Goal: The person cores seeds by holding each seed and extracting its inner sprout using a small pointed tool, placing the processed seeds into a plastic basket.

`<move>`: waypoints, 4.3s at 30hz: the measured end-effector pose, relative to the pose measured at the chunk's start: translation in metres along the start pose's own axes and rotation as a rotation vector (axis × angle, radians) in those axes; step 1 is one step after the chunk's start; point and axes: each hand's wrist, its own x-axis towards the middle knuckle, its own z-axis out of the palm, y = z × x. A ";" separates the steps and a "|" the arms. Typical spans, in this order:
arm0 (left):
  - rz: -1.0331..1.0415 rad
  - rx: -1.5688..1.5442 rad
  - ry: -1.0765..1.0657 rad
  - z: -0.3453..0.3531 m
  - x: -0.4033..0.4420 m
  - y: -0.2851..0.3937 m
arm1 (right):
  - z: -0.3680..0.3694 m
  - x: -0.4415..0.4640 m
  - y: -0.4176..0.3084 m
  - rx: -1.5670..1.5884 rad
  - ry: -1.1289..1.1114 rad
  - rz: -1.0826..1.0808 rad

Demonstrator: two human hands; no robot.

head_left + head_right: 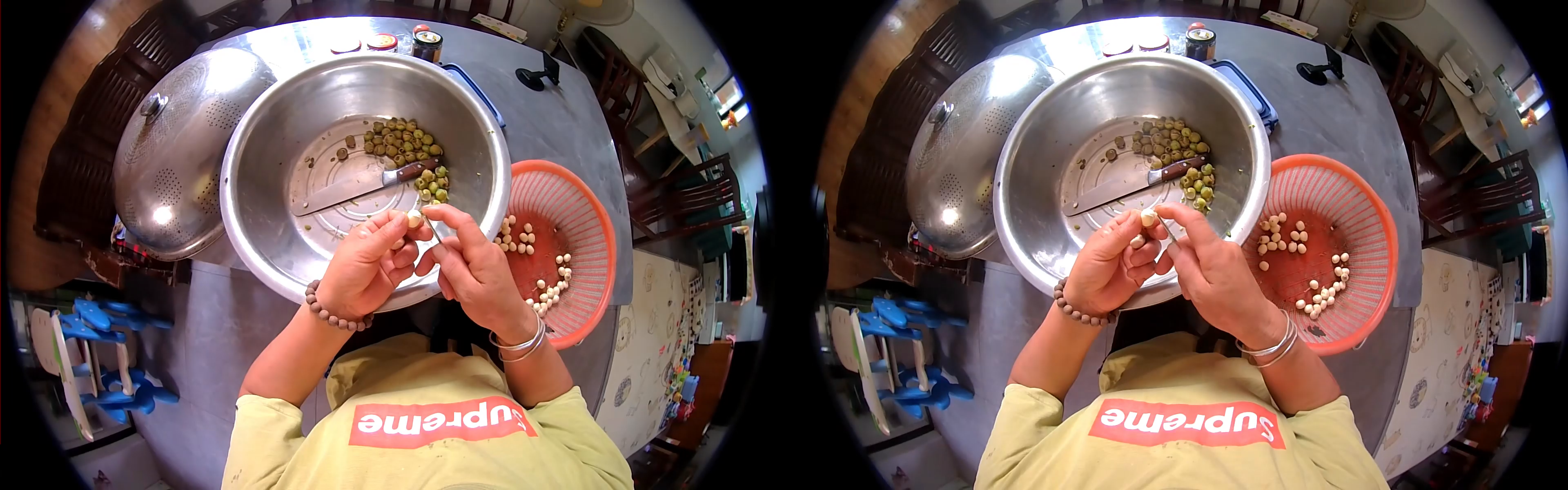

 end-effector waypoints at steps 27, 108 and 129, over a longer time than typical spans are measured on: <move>-0.019 0.052 0.083 0.002 0.000 0.003 | 0.000 -0.001 -0.003 -0.145 0.008 -0.071; -0.032 0.038 0.041 0.001 -0.002 0.004 | -0.006 -0.001 -0.002 -0.191 -0.076 0.008; 0.351 0.434 0.133 0.015 -0.013 -0.008 | -0.001 -0.012 0.000 -0.208 -0.079 -0.138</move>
